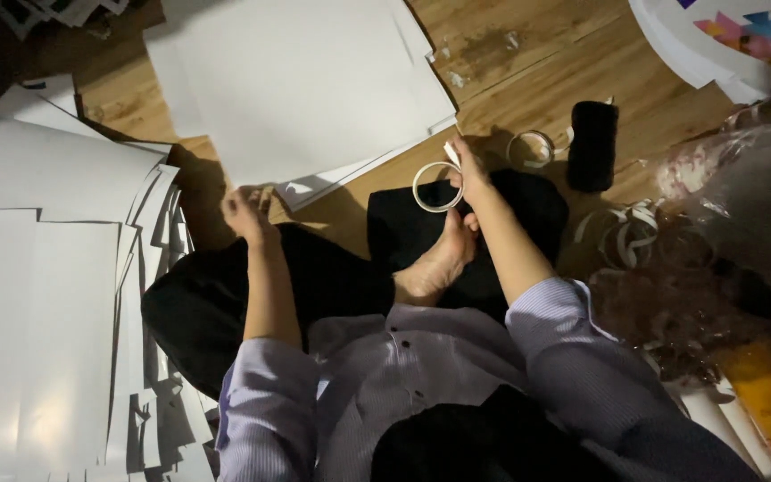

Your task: The person applies adhesive tape to the edges of large white paper sheets by hand while sitting on a wooden floor. They peel tape from a roll, stick it along the borders of the paper, and move each sheet to a growing stack.

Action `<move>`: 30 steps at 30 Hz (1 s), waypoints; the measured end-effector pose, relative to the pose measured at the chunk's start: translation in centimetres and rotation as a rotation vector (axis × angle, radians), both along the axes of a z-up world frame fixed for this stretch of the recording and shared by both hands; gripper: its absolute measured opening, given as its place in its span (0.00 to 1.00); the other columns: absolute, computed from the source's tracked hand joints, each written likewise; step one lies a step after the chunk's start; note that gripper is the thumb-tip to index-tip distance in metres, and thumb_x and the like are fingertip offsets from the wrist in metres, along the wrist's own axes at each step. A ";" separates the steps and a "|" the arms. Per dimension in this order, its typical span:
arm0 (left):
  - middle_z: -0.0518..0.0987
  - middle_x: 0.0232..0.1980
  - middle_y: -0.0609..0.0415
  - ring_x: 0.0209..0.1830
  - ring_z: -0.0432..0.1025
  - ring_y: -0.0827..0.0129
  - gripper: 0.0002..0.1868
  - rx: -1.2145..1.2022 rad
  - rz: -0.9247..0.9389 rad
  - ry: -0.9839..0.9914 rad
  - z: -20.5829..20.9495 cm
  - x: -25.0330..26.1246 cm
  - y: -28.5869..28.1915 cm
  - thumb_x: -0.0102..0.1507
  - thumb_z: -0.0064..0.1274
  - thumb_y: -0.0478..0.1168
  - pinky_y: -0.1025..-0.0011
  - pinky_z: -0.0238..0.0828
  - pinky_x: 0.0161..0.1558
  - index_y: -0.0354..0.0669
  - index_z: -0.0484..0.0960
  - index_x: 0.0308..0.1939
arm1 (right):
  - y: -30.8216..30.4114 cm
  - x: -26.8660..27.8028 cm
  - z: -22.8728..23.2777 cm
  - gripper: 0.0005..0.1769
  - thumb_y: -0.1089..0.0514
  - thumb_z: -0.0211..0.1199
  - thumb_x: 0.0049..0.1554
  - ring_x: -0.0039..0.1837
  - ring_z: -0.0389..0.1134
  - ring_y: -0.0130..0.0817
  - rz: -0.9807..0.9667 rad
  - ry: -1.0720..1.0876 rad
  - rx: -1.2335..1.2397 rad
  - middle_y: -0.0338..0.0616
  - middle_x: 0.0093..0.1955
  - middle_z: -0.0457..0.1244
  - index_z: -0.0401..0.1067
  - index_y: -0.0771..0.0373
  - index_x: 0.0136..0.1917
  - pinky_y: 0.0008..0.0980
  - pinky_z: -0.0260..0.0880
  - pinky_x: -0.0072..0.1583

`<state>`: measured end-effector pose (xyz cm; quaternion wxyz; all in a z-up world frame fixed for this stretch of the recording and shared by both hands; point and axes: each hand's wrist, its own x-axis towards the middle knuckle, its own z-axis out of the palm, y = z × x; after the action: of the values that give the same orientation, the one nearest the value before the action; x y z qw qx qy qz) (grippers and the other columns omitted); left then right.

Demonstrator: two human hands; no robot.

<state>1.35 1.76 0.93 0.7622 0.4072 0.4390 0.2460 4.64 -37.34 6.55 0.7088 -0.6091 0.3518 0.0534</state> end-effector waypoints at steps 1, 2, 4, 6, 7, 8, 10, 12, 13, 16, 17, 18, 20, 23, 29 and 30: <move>0.65 0.40 0.49 0.26 0.65 0.64 0.11 -0.009 0.131 -0.027 -0.9 0.2 0.6 0.54 0.50 0.39 0.69 0.78 0.25 0.42 0.70 0.39 | -0.1 0.1 -0.7 0.17 0.39 0.60 0.47 0.17 0.50 0.24 -0.001 -0.005 -0.045 0.38 0.24 0.57 0.68 0.53 0.35 0.21 0.42 0.19; 0.65 0.40 0.49 0.26 0.65 0.64 0.11 -0.006 0.131 -0.024 0.2 -1.1 0.7 0.54 0.50 0.39 0.69 0.78 0.25 0.42 0.70 0.39 | -0.4 0.2 -0.7 0.17 0.39 0.60 0.47 0.17 0.50 0.24 0.000 -0.002 -0.043 0.38 0.24 0.57 0.68 0.53 0.35 0.21 0.42 0.19; 0.57 0.39 0.49 0.26 0.56 0.63 0.31 -0.314 0.277 -0.229 2.4 -3.4 0.9 0.54 0.49 0.54 0.56 0.61 0.25 0.48 0.58 0.55 | -0.8 0.7 -0.7 0.20 0.33 0.52 0.49 0.21 0.53 0.25 0.006 -0.021 -0.153 0.41 0.31 0.62 0.64 0.49 0.40 0.20 0.44 0.22; 0.60 0.28 0.55 0.17 0.58 0.67 0.22 -0.318 0.225 -0.203 3.9 -3.6 -2.1 0.55 0.47 0.55 0.67 0.64 0.20 0.47 0.65 0.45 | -0.8 0.7 -1.1 0.18 0.36 0.52 0.50 0.20 0.53 0.25 -0.029 -0.027 -0.154 0.41 0.30 0.61 0.63 0.51 0.40 0.21 0.46 0.21; 0.62 0.16 0.60 0.08 0.61 0.72 0.18 -0.326 0.171 -0.177 4.6 -3.7 -3.6 0.56 0.45 0.56 0.78 0.66 0.15 0.45 0.72 0.34 | -0.8 0.7 -1.4 0.16 0.39 0.53 0.50 0.20 0.53 0.26 -0.066 -0.034 -0.158 0.40 0.30 0.60 0.63 0.52 0.41 0.22 0.48 0.20; 0.62 0.16 0.60 0.08 0.61 0.72 0.18 -0.322 0.172 -0.176 3.4 -3.1 -4.8 0.56 0.45 0.56 0.78 0.66 0.15 0.45 0.72 0.34 | -1.1 1.0 -2.6 0.16 0.39 0.53 0.50 0.20 0.53 0.26 -0.065 -0.032 -0.154 0.40 0.30 0.60 0.63 0.52 0.41 0.22 0.48 0.20; 0.68 0.22 0.50 0.13 0.67 0.62 0.12 -0.180 0.026 -0.048 0.8 -1.8 -7.4 0.53 0.56 0.33 0.66 0.72 0.17 0.32 0.71 0.36 | -2.1 1.6 -5.1 0.09 0.49 0.55 0.49 0.19 0.52 0.26 -0.057 -0.079 -0.109 0.42 0.30 0.60 0.64 0.53 0.40 0.22 0.46 0.19; 0.67 0.28 0.47 0.17 0.69 0.61 0.16 -0.103 -0.020 -0.018 -3.2 -0.6 -7.3 0.54 0.54 0.33 0.63 0.76 0.21 0.31 0.66 0.42 | -2.4 1.9 -6.1 0.09 0.54 0.57 0.46 0.19 0.53 0.26 -0.038 -0.097 -0.080 0.41 0.30 0.59 0.64 0.55 0.41 0.22 0.47 0.19; 0.66 0.35 0.44 0.22 0.70 0.60 0.20 -0.027 -0.064 0.010 -5.2 0.1 -7.4 0.56 0.52 0.33 0.60 0.79 0.26 0.30 0.62 0.48 | -2.6 2.1 -6.6 0.11 0.59 0.58 0.43 0.20 0.53 0.26 -0.017 -0.117 -0.052 0.40 0.30 0.58 0.64 0.57 0.42 0.21 0.49 0.19; 0.66 0.42 0.40 0.30 0.72 0.54 0.27 0.089 -0.164 0.011 1.0 -0.5 -6.9 0.58 0.52 0.39 0.56 0.79 0.31 0.28 0.58 0.54 | -3.2 1.5 -4.7 0.17 0.59 0.56 0.40 0.21 0.55 0.25 -0.072 -0.140 -0.011 0.36 0.30 0.55 0.64 0.55 0.45 0.20 0.50 0.20; 0.66 0.42 0.40 0.30 0.72 0.54 0.27 0.091 -0.166 0.015 3.3 -0.7 -5.7 0.58 0.52 0.39 0.56 0.79 0.31 0.28 0.58 0.54 | -3.7 1.6 -5.2 0.17 0.59 0.56 0.40 0.21 0.55 0.25 -0.073 -0.135 -0.009 0.36 0.30 0.55 0.64 0.55 0.45 0.20 0.50 0.20; 0.67 0.38 0.45 0.27 0.70 0.62 0.22 0.244 -0.156 0.040 5.6 -1.0 -4.4 0.58 0.52 0.39 0.65 0.78 0.26 0.31 0.61 0.50 | -4.0 1.8 -5.6 0.15 0.60 0.56 0.40 0.20 0.53 0.26 -0.128 -0.149 0.040 0.37 0.27 0.53 0.63 0.55 0.44 0.21 0.48 0.20; 0.68 0.34 0.49 0.24 0.68 0.70 0.18 0.401 -0.145 0.071 6.6 -1.0 -0.9 0.58 0.53 0.39 0.74 0.76 0.21 0.34 0.65 0.46 | -4.1 2.0 -6.2 0.14 0.60 0.56 0.41 0.19 0.51 0.26 -0.181 -0.156 0.091 0.37 0.24 0.51 0.63 0.55 0.43 0.22 0.45 0.20; 0.66 0.32 0.48 0.25 0.71 0.61 0.19 0.164 0.117 -0.013 4.6 -1.2 2.2 0.56 0.53 0.48 0.66 0.76 0.23 0.40 0.68 0.43 | -2.8 2.0 -4.7 0.17 0.57 0.57 0.39 0.21 0.53 0.23 -0.194 -0.142 0.082 0.36 0.28 0.56 0.65 0.51 0.45 0.18 0.46 0.21; 0.73 0.37 0.49 0.31 0.74 0.66 0.31 0.219 -0.122 0.021 -7.0 -4.5 -3.6 0.55 0.57 0.30 0.70 0.70 0.34 0.39 0.57 0.56 | -1.4 2.0 -2.3 0.19 0.58 0.58 0.39 0.21 0.54 0.23 -0.131 -0.137 0.038 0.37 0.30 0.57 0.65 0.53 0.47 0.18 0.46 0.21; 0.64 0.51 0.44 0.49 0.63 0.57 0.37 0.316 -0.185 0.079 -7.0 -4.4 -4.6 0.56 0.56 0.31 0.63 0.58 0.49 0.44 0.49 0.62 | -1.5 2.0 -2.7 0.18 0.57 0.58 0.39 0.21 0.55 0.23 -0.056 -0.131 0.007 0.38 0.31 0.60 0.66 0.54 0.46 0.18 0.48 0.21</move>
<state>-3.06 -2.80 -6.05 0.6905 0.5697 0.3851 0.2245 6.62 -38.81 3.88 0.7336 -0.5987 0.3215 -0.0052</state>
